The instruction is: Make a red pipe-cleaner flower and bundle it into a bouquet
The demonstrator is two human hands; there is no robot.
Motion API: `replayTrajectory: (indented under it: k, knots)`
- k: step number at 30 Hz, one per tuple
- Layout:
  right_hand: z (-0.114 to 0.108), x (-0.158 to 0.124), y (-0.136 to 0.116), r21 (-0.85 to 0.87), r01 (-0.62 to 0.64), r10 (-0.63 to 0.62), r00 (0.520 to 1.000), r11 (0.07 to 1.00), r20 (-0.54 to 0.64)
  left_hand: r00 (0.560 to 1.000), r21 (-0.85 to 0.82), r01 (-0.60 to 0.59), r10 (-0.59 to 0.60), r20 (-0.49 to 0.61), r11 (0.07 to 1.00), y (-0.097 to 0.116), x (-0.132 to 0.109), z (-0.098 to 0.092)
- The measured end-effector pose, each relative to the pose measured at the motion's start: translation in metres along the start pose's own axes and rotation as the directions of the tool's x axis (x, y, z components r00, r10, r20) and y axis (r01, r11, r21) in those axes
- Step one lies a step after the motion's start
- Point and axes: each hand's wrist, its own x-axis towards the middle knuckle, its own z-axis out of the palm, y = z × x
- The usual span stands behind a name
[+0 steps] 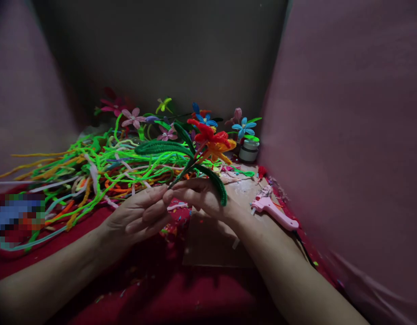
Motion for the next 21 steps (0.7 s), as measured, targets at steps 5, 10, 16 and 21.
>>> replayTrajectory:
  k: [5,10,16,21]
  knots:
    - [0.007,-0.003,0.001,0.112,0.066,-0.062,0.997,0.992,-0.04,1.0,-0.011,-0.007,0.007,-0.004,1.0,-0.004,0.007,-0.009]
    - [0.012,-0.011,0.004,0.144,-0.057,0.079,0.985,0.988,-0.155,0.989,-0.101,0.077,-0.088,-0.116,0.992,-0.007,0.012,-0.004]
    - [0.006,-0.023,0.007,0.075,-0.107,0.115,0.987,0.991,-0.111,0.966,-0.18,0.174,-0.203,-0.158,0.968,-0.012,0.018,-0.006]
    - [0.004,-0.024,0.019,-0.036,-0.133,0.127,0.983,0.99,-0.134,0.961,-0.038,0.21,-0.214,-0.175,0.977,-0.019,0.022,-0.022]
